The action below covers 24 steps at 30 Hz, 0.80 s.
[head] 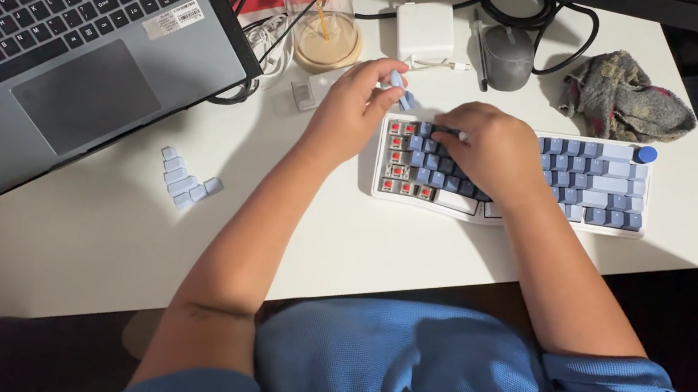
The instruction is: The person replaces and organizes keycaps on a mechanical keyboard.
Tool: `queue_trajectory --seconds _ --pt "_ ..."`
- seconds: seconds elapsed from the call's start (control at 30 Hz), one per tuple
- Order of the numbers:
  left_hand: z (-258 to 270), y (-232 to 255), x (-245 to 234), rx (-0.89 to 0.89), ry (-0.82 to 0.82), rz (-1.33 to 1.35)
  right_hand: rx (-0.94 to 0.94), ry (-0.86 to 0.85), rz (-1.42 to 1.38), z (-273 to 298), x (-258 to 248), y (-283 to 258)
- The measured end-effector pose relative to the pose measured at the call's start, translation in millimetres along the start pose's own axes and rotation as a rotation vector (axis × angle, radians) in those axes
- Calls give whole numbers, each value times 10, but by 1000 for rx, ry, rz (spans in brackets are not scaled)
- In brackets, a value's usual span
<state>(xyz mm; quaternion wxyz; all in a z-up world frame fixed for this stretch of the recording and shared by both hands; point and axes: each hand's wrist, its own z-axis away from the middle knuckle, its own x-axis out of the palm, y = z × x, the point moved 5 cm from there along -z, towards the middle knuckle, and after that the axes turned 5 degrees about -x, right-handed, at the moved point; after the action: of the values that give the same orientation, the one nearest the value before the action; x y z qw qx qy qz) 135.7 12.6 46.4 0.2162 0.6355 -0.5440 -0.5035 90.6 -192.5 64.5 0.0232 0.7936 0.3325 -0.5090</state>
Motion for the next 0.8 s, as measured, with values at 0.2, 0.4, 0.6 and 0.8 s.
queue_trajectory --seconds 0.2,0.4,0.6,0.8 --pt "102 111 24 -187 -142 119 -96 9 -302 -201 -177 -347" --pt "375 19 -378 -304 -119 377 -198 -91 -473 -512 9 -685" --pt "812 -273 -854 -372 34 691 -78 -299 -681 -781 496 -1026" --pt "1156 -695 -1295 -533 193 545 -483 -295 -417 -1014 906 -1651"
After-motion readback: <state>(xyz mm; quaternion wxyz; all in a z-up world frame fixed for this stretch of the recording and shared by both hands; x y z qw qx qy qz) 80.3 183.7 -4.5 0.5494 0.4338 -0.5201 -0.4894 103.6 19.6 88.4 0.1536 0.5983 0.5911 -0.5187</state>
